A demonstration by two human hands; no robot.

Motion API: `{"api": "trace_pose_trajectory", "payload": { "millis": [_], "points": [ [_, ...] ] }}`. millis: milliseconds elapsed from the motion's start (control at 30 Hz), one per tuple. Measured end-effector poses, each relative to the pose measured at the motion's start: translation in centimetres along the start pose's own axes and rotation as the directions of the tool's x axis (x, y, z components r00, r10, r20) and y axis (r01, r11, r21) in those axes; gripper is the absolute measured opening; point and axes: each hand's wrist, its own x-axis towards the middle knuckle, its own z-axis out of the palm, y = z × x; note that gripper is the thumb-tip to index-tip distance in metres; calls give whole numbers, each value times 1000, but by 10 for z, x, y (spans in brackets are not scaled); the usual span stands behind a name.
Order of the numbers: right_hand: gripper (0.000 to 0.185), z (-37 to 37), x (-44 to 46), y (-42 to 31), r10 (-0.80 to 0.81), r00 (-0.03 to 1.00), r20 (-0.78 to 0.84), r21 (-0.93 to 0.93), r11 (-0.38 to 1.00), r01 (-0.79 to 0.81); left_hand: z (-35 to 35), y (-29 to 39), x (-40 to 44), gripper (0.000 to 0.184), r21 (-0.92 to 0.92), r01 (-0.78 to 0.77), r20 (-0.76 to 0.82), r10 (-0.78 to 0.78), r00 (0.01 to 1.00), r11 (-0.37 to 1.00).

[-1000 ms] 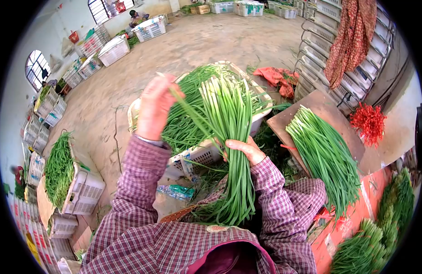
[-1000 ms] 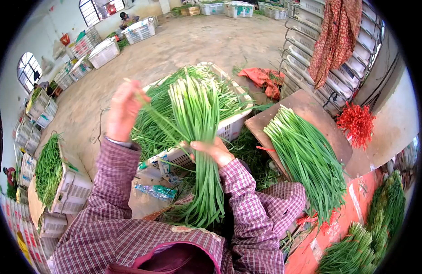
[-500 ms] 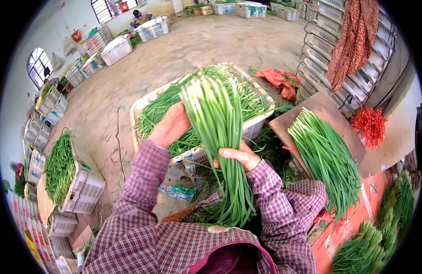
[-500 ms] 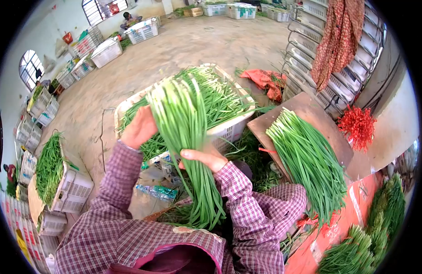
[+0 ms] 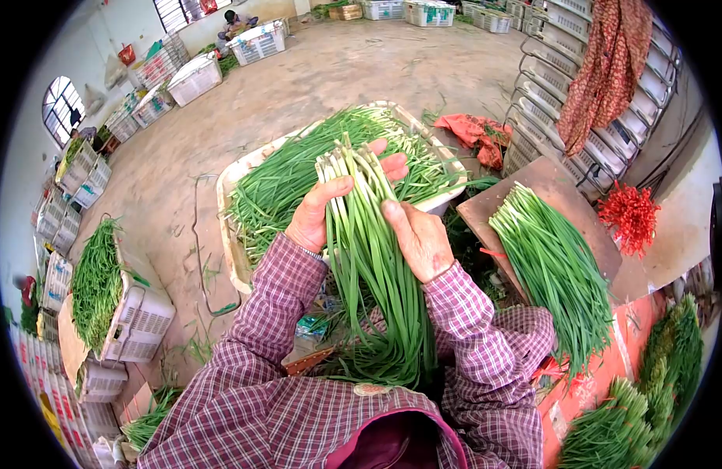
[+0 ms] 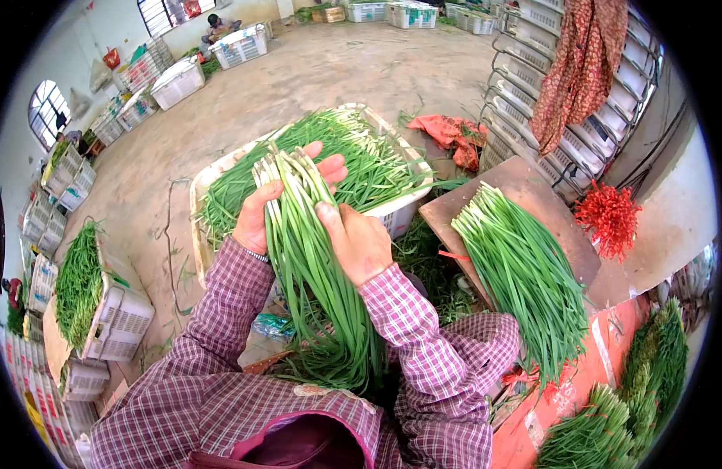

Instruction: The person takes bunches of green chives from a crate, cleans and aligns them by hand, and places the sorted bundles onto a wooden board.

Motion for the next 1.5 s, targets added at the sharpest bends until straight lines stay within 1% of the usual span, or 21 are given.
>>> {"api": "trace_pose_trajectory", "payload": {
  "millis": [33,100,200,267,367,467,567,633,667,700,833,900,967,1000,1033,1067,1233,1300,1333,1433,1500],
  "points": [
    [65,5,3,6,-1,1000,0,-1,1000,1,5,1,2,89,-2,-21,31,21,999,1000],
    [67,22,12,22,14,1000,11,268,963,-17,11,4,1,85,-83,-25,30,28,999,996],
    [74,22,8,32,-28,999,39,109,994,24,-2,1,0,82,-60,32,93,-26,995,998],
    [70,-14,5,0,73,993,95,-213,976,-51,-3,1,-4,79,-32,40,47,-38,998,999],
    [38,-38,11,-21,-258,911,-322,-62,966,252,4,-1,-5,71,-21,44,26,-44,999,999],
    [26,-41,29,-48,-332,901,-279,9,937,349,12,-1,-7,60,-14,158,-133,-158,978,987],
    [21,-33,41,-53,-499,832,-241,-128,867,482,8,-7,-8,59,-120,114,-193,-136,972,986],
    [21,-40,38,-54,-368,886,-281,130,900,416,3,-3,-9,64,-122,177,-208,-199,958,977],
    [22,-52,34,-56,-274,929,-247,353,868,349,2,-3,-7,67,-138,155,-87,-168,982,978],
    [23,-67,32,-58,-215,924,-317,388,860,333,3,-2,-5,70,-158,137,34,-133,991,978],
    [25,-138,27,-52,-206,902,-379,332,880,341,-15,-9,-2,75,-210,116,105,-95,990,971],
    [24,-138,24,-48,-243,925,-292,168,939,299,-9,-10,-1,84,-178,98,64,-88,994,979],
    [20,-103,23,-44,-217,955,-202,130,961,246,-5,-10,0,73,-269,143,119,-114,986,952],
    [18,-79,23,-37,-259,945,-200,161,943,293,-4,-12,-1,73,-270,145,121,-116,986,952],
    [17,-59,25,-32,-205,967,-151,335,910,245,-3,-14,-2,71,-289,147,76,-130,989,946],
    [18,-49,24,-34,-224,958,-180,141,958,251,-3,-15,-3,70,-306,147,30,-145,989,940],
    [21,-28,25,-33,-336,911,-240,68,930,361,-43,-25,-8,53,-352,243,65,-235,970,904],
    [22,-35,24,-33,-504,832,-231,-351,841,412,-31,-25,-11,55,-383,170,28,-173,985,908],
    [27,-38,23,-32,-490,845,-214,-440,821,365,-23,-25,-10,57,-364,156,1,-167,986,918],
    [25,-44,22,-34,-593,746,-302,-398,790,467,-3,-21,-3,60,-318,152,73,-136,988,936],
    [25,-42,18,-33,-571,776,-268,-387,801,456,-24,-27,-5,55,-329,156,99,-130,987,931]
  ]
}}
